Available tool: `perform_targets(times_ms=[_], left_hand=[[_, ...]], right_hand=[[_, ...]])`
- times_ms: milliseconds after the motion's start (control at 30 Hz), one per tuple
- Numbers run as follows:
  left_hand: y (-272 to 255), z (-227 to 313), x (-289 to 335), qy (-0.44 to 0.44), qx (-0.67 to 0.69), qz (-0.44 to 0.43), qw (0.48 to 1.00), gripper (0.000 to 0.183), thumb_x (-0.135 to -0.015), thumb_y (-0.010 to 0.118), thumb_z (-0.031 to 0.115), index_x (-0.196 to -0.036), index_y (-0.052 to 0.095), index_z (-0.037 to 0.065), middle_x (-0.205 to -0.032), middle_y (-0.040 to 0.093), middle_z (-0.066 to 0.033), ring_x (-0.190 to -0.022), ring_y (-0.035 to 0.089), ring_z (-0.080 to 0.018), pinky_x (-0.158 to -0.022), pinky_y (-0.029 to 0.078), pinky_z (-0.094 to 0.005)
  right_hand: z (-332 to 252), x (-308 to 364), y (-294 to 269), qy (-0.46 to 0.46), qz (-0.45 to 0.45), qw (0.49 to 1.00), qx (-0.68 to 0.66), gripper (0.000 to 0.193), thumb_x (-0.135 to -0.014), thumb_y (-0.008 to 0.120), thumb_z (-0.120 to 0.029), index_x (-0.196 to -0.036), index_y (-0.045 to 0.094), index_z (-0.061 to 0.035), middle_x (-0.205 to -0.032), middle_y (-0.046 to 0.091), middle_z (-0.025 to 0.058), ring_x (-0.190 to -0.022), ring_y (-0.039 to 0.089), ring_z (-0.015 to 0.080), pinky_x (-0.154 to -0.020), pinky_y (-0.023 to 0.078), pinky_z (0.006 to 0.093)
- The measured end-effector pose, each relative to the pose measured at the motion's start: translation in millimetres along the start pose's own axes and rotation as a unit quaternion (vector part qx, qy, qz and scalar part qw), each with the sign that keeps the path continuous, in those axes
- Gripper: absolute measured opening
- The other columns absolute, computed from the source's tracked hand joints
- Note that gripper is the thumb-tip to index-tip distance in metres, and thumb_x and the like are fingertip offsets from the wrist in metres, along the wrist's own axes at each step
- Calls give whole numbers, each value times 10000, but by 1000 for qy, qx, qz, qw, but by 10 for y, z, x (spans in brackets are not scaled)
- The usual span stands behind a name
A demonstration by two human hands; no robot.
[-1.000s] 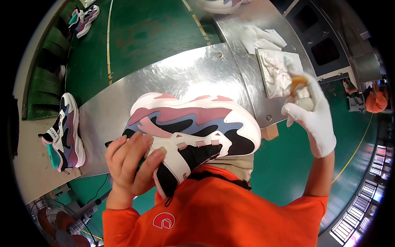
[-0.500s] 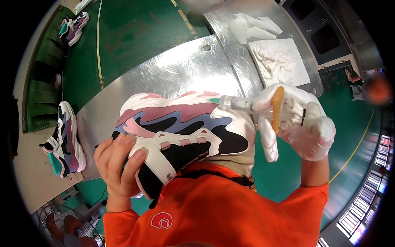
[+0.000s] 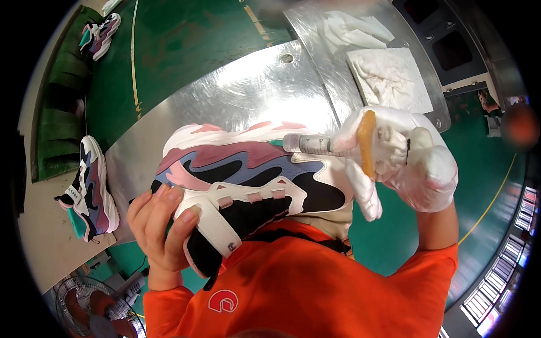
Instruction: The person uses a syringe to apply glue to the seams of a multi-colored sneaker. They hold the shoe with one hand and carefully inject the adhesive along the edges of the upper and sole. After treating a shoe, they place it on a metal table and pick up another one to repeat the process.
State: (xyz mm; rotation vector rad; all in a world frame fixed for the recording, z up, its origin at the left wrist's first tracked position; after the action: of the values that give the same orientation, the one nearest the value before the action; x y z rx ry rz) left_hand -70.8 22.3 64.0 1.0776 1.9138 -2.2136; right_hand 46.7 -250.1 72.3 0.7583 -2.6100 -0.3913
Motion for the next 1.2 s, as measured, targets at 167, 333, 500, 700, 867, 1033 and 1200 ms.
perform_targets(times_ms=[167,333,500,700,867,1033,1200], left_hand=[[6,4,7,1,0,2,1000,325,-842,700,241,-1154,625,292,-1155,613,-31,-1101,552,-202,-953,402,-379],[-20,-8,30,-2,10,10,1000,221,-898,607,312,-1111,659,281,-1114,626,-32,-1068,567,-204,-941,407,-377],[-34,18,29,-13,34,17,999,261,-789,663,160,-1037,653,238,-1088,629,-43,-1003,597,-230,-926,431,-406],[17,-8,118,5,31,71,997,226,-951,486,350,-1103,636,274,-1034,642,-6,-974,588,-177,-950,414,-376],[29,-6,156,-2,23,90,996,410,-959,319,503,-1084,646,291,-1069,624,0,-1038,565,-165,-984,390,-371],[77,19,171,-33,56,136,989,352,-887,375,442,-1053,649,296,-1080,615,27,-1082,551,-137,-979,395,-343],[99,-27,186,-13,63,142,988,318,-893,416,402,-1074,647,278,-1074,614,37,-1079,548,-131,-917,410,-310]], right_hand=[[-24,15,-88,19,-4,999,39,917,-599,794,-568,-1039,536,193,-697,603,210,-464,569,235,-435,485,298],[-101,95,-200,-58,10,996,66,863,-661,747,-589,-1006,551,177,-736,600,185,-522,587,225,-572,517,293],[-52,431,-538,-257,294,921,4,690,-750,698,-487,-1068,556,109,-897,582,163,-603,594,190,-617,516,275],[-130,237,-268,-39,247,929,273,534,-767,578,-113,-1267,474,41,-849,543,69,-624,578,129,-509,459,224],[-186,114,-79,67,207,909,357,509,-737,626,-146,-1188,532,72,-800,591,70,-620,578,125,-525,450,224],[-322,-112,409,-58,-1,987,152,514,-747,626,-171,-1187,528,78,-817,597,84,-637,583,134,-538,455,229],[-253,-571,778,-57,-122,987,92,523,-757,623,-191,-1194,523,78,-841,598,94,-660,589,145,-554,463,235]])
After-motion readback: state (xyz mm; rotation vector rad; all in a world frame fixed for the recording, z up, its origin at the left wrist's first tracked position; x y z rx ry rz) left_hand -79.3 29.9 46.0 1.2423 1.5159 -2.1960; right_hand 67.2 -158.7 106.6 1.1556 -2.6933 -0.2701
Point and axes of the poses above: each hand's wrist, its own x-axis away from the middle knuckle, its own y-axis out of the palm, z = x × y, the point moved 4 cm from there along -x, towards the middle knuckle
